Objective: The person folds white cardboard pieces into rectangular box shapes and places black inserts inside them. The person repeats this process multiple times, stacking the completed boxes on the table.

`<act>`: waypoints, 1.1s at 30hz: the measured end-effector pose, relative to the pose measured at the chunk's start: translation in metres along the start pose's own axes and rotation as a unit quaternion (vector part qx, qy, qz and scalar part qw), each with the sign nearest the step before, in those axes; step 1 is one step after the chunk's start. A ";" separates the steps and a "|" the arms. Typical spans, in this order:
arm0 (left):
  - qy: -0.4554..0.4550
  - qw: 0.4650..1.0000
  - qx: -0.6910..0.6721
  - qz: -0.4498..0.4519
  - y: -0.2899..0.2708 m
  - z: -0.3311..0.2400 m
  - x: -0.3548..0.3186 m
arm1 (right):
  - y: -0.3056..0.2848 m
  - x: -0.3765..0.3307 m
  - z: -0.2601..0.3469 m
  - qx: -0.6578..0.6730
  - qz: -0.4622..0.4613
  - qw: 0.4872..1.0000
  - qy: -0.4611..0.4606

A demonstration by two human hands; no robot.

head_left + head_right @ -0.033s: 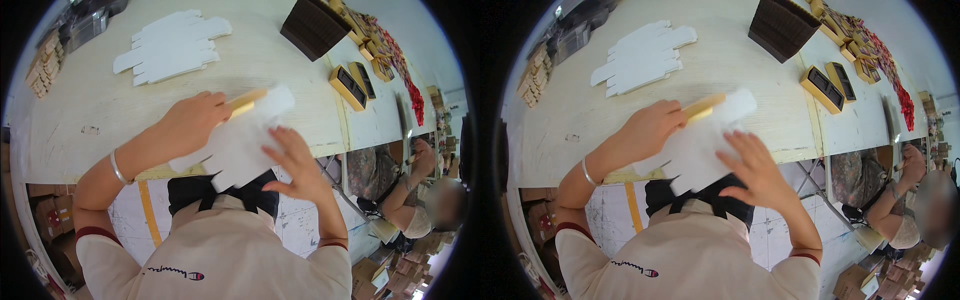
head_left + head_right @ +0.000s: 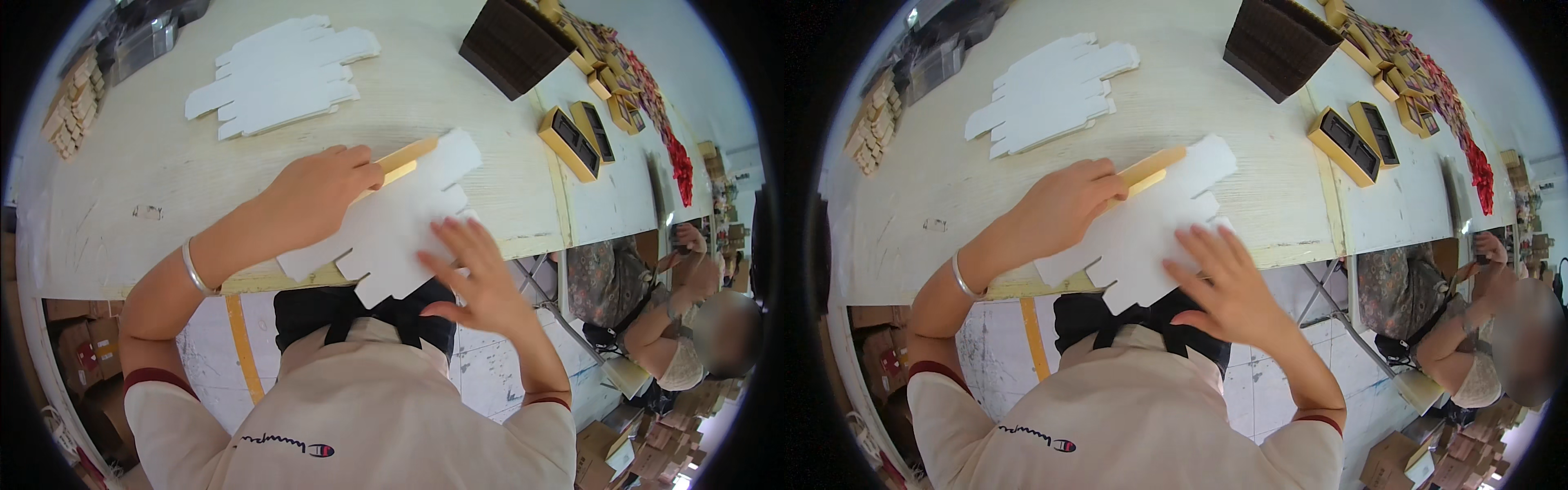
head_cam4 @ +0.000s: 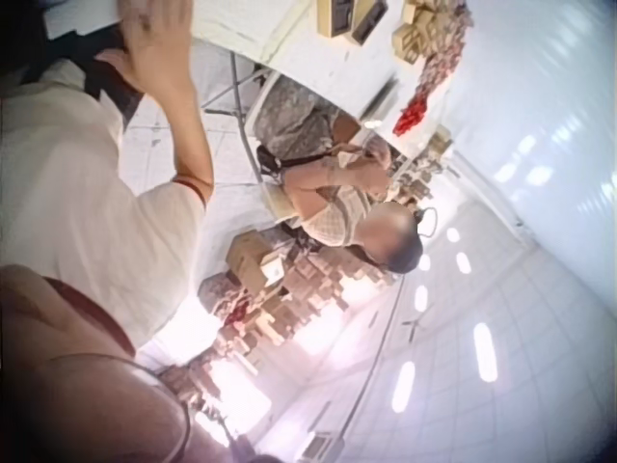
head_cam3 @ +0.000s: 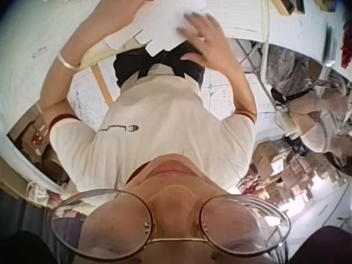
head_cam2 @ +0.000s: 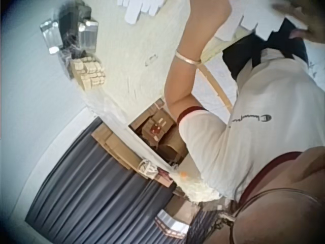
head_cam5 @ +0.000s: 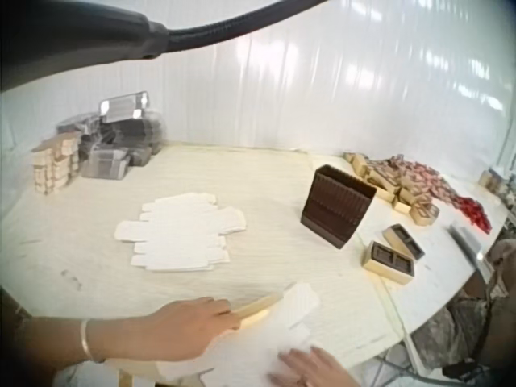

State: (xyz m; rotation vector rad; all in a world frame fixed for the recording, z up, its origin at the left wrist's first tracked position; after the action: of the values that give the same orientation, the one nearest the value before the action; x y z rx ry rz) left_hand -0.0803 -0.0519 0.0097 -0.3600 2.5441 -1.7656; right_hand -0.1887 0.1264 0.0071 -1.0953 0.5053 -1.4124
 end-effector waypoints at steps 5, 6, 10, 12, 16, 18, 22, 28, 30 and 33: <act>0.065 0.998 -0.019 0.004 0.003 -0.001 0.014 | 0.016 -0.003 0.000 -0.045 -0.090 0.992 -0.076; 0.072 0.997 -0.015 0.009 0.004 -0.002 0.014 | 0.014 0.005 -0.005 0.016 -0.062 0.998 -0.010; 0.081 0.996 0.003 0.034 0.007 -0.002 0.016 | 0.010 0.041 -0.018 0.112 -0.045 0.983 0.134; 0.048 0.997 -0.007 0.059 0.000 -0.003 0.015 | 0.004 0.054 -0.014 -0.008 -0.100 0.993 0.060; 0.062 0.998 -0.012 0.029 -0.004 -0.009 0.000 | 0.017 0.032 -0.003 -0.090 -0.096 0.987 -0.094; 0.087 0.996 -0.002 0.003 -0.003 -0.016 -0.008 | 0.022 0.021 0.006 -0.083 -0.072 0.991 -0.076; 0.100 0.994 0.041 -0.002 0.002 -0.033 -0.023 | 0.027 0.007 0.012 -0.097 -0.078 0.989 -0.077; 0.064 0.997 0.039 0.017 0.007 -0.032 -0.020 | 0.011 0.041 -0.005 0.043 0.039 0.997 0.057; 0.050 0.998 0.029 0.010 0.008 -0.027 -0.016 | 0.013 0.052 -0.014 0.040 0.037 0.993 0.103; 0.032 0.999 0.036 -0.013 0.008 -0.024 -0.017 | 0.001 0.056 -0.021 -0.041 0.002 0.996 0.077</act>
State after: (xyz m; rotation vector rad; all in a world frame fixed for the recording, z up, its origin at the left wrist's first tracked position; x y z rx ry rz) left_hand -0.0688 -0.0236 0.0094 -0.3417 2.5216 -1.9020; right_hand -0.1966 0.0673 0.0138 -1.0547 0.6811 -1.4895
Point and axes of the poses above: each hand's wrist, its own x-axis towards the middle knuckle, its own y-axis out of the palm, z = x × y, the point moved 5 cm from there along x, towards the middle knuckle, and after that the axes turned 6 degrees about x, right-handed, at the moved point
